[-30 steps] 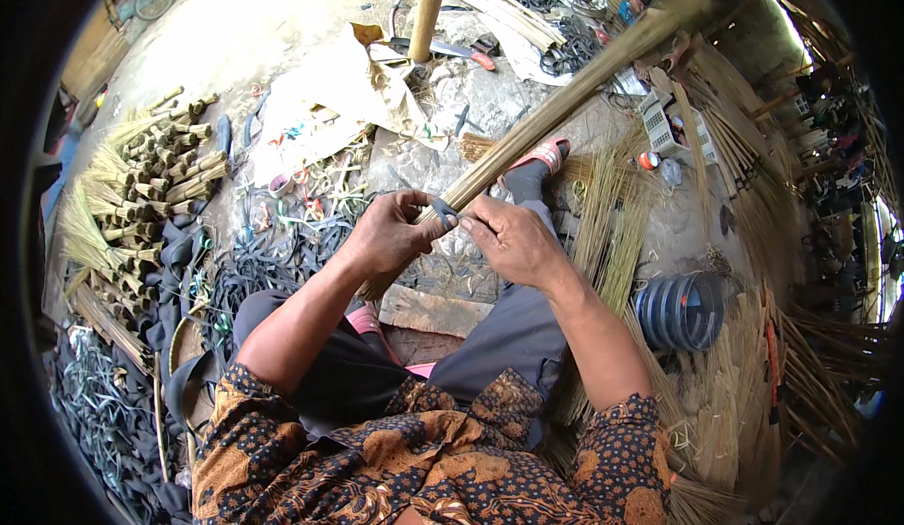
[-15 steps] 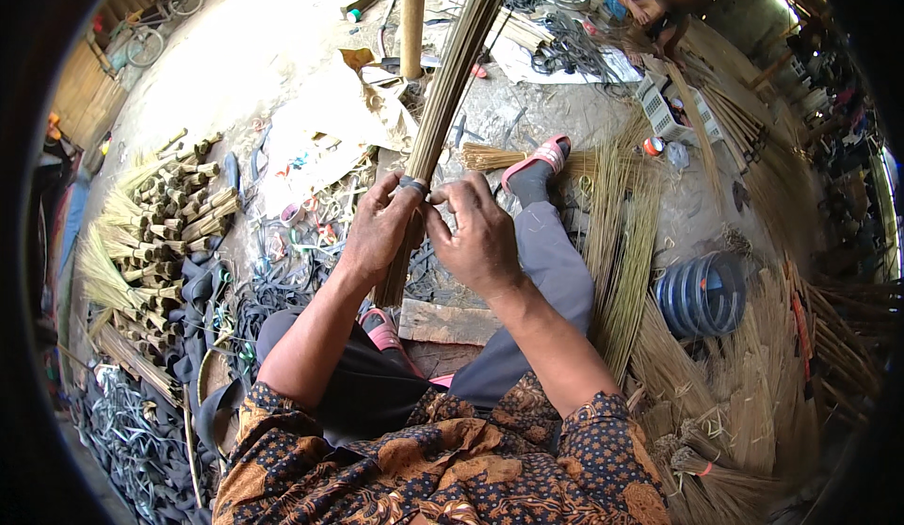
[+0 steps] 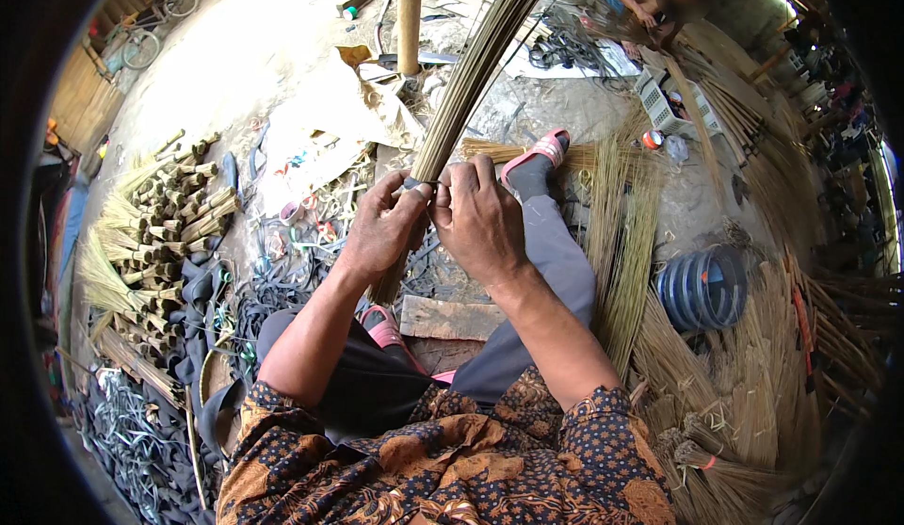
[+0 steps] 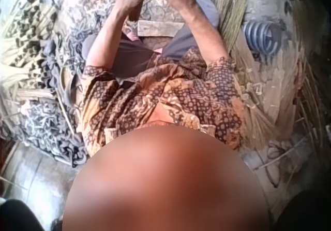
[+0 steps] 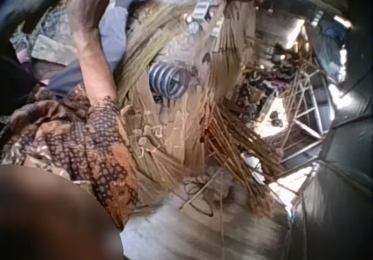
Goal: The person sits on the floor and repeatedly gathers bundles of dried broom sticks. They align the sticks, wrap a rubber band around the bundle, and place the finished broom aside. The process is repeated multiple times.
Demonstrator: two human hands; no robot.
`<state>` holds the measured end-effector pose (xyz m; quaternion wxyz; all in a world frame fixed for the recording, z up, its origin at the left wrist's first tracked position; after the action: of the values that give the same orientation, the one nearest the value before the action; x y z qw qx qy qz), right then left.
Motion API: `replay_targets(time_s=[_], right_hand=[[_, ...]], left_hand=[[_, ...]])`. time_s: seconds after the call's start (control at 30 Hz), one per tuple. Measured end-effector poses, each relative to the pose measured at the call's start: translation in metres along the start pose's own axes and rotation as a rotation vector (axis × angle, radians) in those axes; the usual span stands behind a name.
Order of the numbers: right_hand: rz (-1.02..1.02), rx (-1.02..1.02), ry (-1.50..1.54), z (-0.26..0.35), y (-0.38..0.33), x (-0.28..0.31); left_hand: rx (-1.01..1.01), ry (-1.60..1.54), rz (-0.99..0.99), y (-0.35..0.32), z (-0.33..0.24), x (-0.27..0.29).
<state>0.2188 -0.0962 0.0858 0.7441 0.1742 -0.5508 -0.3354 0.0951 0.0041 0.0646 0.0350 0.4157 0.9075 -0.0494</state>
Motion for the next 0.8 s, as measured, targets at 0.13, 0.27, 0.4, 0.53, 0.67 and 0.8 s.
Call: replay_targets(time_s=[0.13, 0.27, 0.4, 0.53, 0.67, 0.8], right_hand=[[0.079, 0.100, 0.053, -0.011, -0.001, 0.011], [0.103, 0.047, 0.280, -0.021, -0.012, 0.013], [0.301, -0.350, 0.870, -0.009, -0.049, -0.008], [0.295, -0.590, 0.969, 0.008, -0.080, -0.020], [0.488, -0.659, 0.938, 0.014, -0.091, -0.010], [0.884, -0.868, 1.753, 0.006, -0.105, 0.008]], left_hand=[[-0.039, -0.072, 0.068, 0.001, 0.003, 0.001], [-0.184, -0.040, 0.036, 0.000, 0.007, -0.005], [-0.271, -0.099, -0.006, -0.001, 0.006, -0.023], [-0.303, -0.039, 0.066, 0.002, -0.011, -0.030], [-0.021, -0.303, -0.062, 0.008, -0.026, -0.034], [0.054, -0.572, 0.183, -0.002, -0.031, -0.047]])
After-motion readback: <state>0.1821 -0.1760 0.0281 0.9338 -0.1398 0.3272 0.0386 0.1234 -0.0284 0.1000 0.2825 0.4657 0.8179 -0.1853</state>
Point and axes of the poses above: each hand's wrist, its own y-axis towards the middle knuckle, its own x-axis out of the back of the hand, z = x × y, the point moved 1 cm from there along y, towards the middle knuckle, and after that the axes turned 3 degrees about -x, right-handed, at the moved point
